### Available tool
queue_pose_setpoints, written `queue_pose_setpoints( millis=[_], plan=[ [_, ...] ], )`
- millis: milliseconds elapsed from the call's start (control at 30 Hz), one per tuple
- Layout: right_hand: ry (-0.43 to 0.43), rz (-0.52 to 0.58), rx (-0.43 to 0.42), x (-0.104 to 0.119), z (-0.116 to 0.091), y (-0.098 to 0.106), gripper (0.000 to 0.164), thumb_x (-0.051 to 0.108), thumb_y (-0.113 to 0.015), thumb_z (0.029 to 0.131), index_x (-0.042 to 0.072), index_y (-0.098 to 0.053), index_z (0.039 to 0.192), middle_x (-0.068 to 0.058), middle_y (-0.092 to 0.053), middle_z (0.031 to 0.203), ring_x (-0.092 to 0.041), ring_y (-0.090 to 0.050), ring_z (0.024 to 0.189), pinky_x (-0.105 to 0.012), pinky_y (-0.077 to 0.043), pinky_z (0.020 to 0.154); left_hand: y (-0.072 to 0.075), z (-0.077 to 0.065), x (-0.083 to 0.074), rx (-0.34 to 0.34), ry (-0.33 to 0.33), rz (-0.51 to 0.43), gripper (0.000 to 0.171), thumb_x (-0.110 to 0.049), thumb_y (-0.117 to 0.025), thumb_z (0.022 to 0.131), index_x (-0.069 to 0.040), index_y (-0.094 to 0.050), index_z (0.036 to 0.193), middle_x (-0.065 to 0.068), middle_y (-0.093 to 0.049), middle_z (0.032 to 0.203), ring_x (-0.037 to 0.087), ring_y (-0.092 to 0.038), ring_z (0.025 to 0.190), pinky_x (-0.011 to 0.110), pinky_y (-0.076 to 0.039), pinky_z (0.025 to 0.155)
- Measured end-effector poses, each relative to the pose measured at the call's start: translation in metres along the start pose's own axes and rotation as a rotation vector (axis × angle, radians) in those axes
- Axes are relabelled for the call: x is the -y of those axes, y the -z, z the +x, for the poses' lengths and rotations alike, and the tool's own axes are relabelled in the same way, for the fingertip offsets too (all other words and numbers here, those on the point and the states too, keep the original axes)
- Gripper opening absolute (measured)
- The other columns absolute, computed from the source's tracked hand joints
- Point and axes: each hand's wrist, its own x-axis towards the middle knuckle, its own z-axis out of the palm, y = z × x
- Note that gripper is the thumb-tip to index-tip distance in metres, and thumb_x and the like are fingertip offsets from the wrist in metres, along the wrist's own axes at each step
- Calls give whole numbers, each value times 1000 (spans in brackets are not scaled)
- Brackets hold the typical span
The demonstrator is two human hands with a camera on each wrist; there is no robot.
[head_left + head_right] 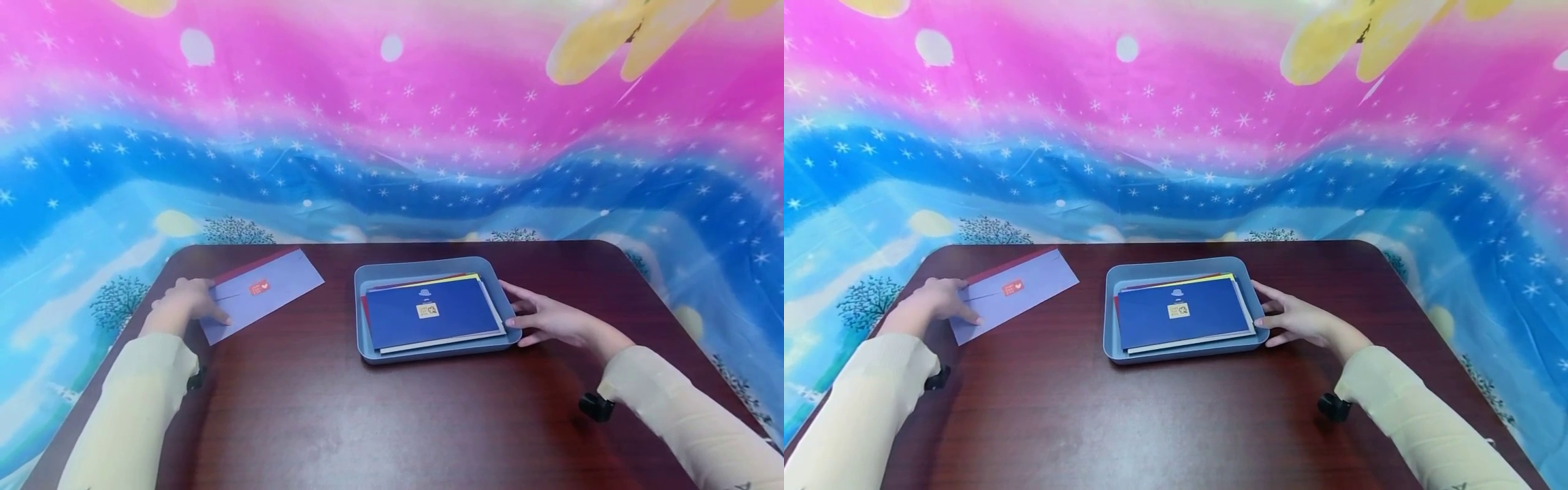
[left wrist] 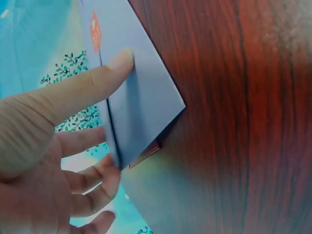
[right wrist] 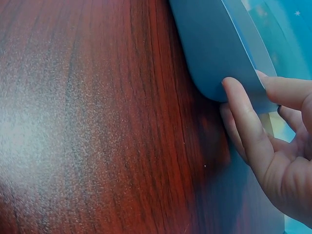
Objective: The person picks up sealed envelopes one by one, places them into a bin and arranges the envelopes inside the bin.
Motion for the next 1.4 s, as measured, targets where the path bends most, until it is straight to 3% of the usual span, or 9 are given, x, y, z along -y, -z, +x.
queue_pose_setpoints(
  millis=[200,333,467,633,800,900,1033,1167,1400],
  plan=[
    [1,-1,-1,-1,1,0,93,13,-66,101,25,-1,166,-34,-29,152,-31,-63,112,-45,-59,86,0,-6,3,-68,-20,-67,94,-30,-88,77,9,-40,147,43,-36,139,69,-25,126,89,-16,95],
    [7,-5,6,-1,0,1,92,12,-65,102,24,0,166,-35,-28,152,-31,-62,113,-45,-59,86,0,-8,4,-81,-106,-140,77,-21,-84,83,15,-47,140,41,-49,134,59,-44,120,79,-32,99],
    [14,-7,10,-1,-2,1,92,12,-65,102,23,1,166,-36,-27,153,-30,-61,114,-45,-59,86,1,-10,1,-69,-193,-231,63,-15,-81,87,19,-53,132,35,-64,116,43,-65,98,60,-53,89],
    [12,4,12,-1,-1,0,93,12,-65,102,24,1,166,-35,-27,153,-31,-61,113,-45,-59,86,2,-17,-10,-76,-264,-293,53,-20,-76,93,13,-59,130,29,-68,114,39,-64,102,51,-54,84],
    [5,3,5,-1,0,-1,92,12,-65,102,25,0,166,-34,-27,153,-31,-61,114,-44,-59,86,2,-24,-23,-101,-328,-379,43,-18,-71,98,10,-60,130,32,-65,122,43,-63,110,48,-55,87],
    [4,-3,3,-1,0,-1,92,12,-65,102,25,0,166,-34,-27,153,-30,-61,113,-44,-59,86,0,-28,-31,-86,-326,-452,43,-18,-68,100,9,-58,133,34,-60,130,43,-64,114,49,-57,90],
    [9,-8,3,0,1,-1,93,13,-66,102,24,0,166,-34,-28,152,-31,-62,113,-45,-59,86,-1,-33,-40,-93,-322,-528,43,-20,-66,102,7,-57,135,33,-61,131,31,-68,106,43,-58,89],
    [5,-10,-3,0,2,-1,92,13,-66,102,25,-1,166,-34,-28,152,-31,-62,112,-45,-59,87,0,-38,-49,-150,-333,-569,43,-25,-64,104,4,-59,134,29,-66,125,18,-68,97,34,-58,85],
    [5,-12,-4,-1,1,-1,92,12,-65,102,25,0,166,-35,-27,153,-31,-61,113,-45,-59,87,-4,-43,-59,-248,-317,-633,49,-38,-61,104,-2,-60,138,21,-65,130,10,-61,103,25,-52,85]
  ],
)
